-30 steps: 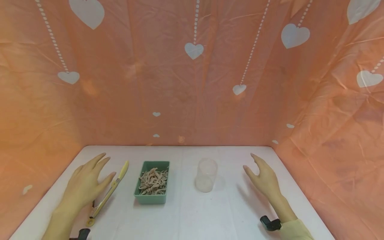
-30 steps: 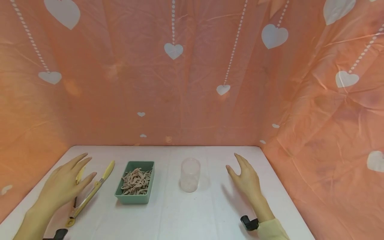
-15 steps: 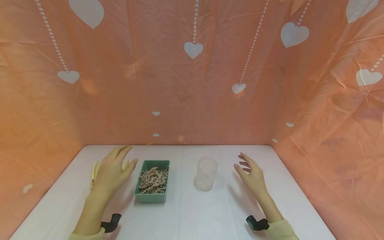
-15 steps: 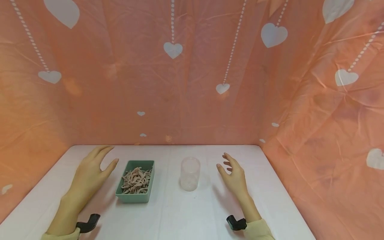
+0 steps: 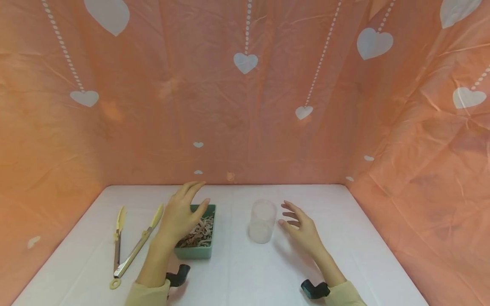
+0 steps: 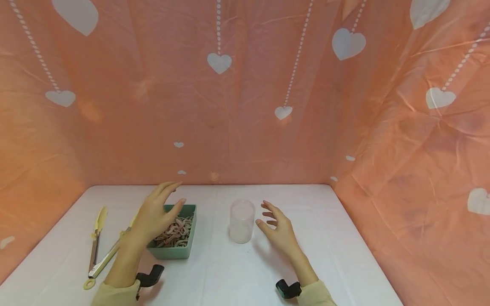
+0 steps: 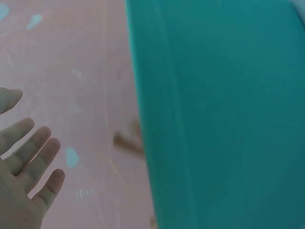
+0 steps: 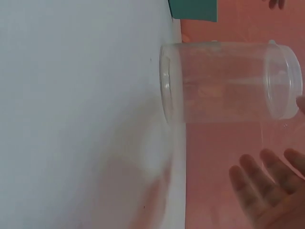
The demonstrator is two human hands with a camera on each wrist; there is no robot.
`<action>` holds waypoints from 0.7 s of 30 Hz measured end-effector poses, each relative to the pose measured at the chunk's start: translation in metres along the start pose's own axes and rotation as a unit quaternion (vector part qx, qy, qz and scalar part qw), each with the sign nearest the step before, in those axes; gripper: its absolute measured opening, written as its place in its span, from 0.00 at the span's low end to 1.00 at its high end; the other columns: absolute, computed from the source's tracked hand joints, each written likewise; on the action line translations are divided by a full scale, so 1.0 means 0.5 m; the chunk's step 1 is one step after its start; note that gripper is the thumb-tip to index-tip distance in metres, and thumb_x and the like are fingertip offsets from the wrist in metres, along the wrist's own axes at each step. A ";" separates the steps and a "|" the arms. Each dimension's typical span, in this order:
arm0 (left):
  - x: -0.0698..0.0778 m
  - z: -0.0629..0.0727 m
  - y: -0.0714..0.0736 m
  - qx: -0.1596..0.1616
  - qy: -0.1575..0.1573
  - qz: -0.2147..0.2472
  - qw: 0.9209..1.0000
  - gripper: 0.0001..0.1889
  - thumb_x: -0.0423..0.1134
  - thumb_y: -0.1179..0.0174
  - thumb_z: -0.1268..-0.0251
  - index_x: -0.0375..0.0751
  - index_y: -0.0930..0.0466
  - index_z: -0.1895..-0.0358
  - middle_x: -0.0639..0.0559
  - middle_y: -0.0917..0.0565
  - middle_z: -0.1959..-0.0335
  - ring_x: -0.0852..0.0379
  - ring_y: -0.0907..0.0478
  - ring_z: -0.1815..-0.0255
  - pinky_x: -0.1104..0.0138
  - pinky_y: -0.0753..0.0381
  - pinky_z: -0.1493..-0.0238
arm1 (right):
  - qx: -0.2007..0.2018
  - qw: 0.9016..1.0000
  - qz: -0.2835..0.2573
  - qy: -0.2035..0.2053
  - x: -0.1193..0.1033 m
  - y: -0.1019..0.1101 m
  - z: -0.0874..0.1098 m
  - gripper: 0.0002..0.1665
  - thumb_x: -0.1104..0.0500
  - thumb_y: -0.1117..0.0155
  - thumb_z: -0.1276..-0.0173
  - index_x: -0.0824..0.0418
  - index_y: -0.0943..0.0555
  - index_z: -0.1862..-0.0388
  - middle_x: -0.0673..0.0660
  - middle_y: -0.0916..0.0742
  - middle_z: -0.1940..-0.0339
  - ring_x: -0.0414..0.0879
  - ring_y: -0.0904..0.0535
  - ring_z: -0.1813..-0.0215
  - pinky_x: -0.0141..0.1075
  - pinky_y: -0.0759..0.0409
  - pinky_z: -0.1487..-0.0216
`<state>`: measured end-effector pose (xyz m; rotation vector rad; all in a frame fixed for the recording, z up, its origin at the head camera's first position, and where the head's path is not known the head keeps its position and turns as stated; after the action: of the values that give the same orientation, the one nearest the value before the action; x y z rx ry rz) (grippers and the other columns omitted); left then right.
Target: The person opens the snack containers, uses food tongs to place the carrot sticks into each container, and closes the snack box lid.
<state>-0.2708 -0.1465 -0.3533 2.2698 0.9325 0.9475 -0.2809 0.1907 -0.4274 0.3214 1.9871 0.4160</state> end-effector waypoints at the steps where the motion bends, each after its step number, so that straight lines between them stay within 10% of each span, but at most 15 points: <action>1: 0.006 -0.003 -0.008 -0.004 0.004 0.009 1.000 0.28 0.40 0.32 0.29 0.36 0.25 0.29 0.38 0.22 0.35 0.37 0.24 0.35 0.37 0.26 0.40 | -0.010 1.000 -0.006 0.000 0.000 -0.005 0.001 0.37 0.64 0.27 0.30 0.67 0.29 0.25 0.67 0.19 0.32 0.67 0.19 0.36 0.53 0.20 0.40; 10: 0.059 -0.032 -0.078 -0.021 0.000 0.130 0.991 0.27 0.39 0.32 0.29 0.40 0.25 0.29 0.44 0.21 0.34 0.43 0.22 0.37 0.41 0.24 0.39 | -0.105 0.992 -0.028 -0.063 0.017 -0.049 0.001 0.45 0.61 0.24 0.33 0.68 0.34 0.22 0.70 0.25 0.26 0.67 0.25 0.30 0.55 0.23 0.34; 21: 0.101 -0.057 -0.168 -0.091 0.002 0.261 0.961 0.27 0.37 0.34 0.28 0.40 0.26 0.28 0.44 0.22 0.31 0.43 0.26 0.31 0.41 0.30 0.31 | -0.145 0.985 -0.043 -0.079 0.040 -0.073 -0.009 0.47 0.62 0.23 0.35 0.68 0.35 0.22 0.70 0.25 0.26 0.69 0.27 0.28 0.58 0.25 0.33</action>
<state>-0.2996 -0.0500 -0.3703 2.3922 0.2228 1.1947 -0.2952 0.1651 -0.4573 0.0809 1.7501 0.5978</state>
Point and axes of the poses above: each hand's wrist, its own z-axis away from the middle knuckle, its own y-axis out of the back of the hand, x = y × z, the point moved 6 cm from there along -z, towards the middle knuckle
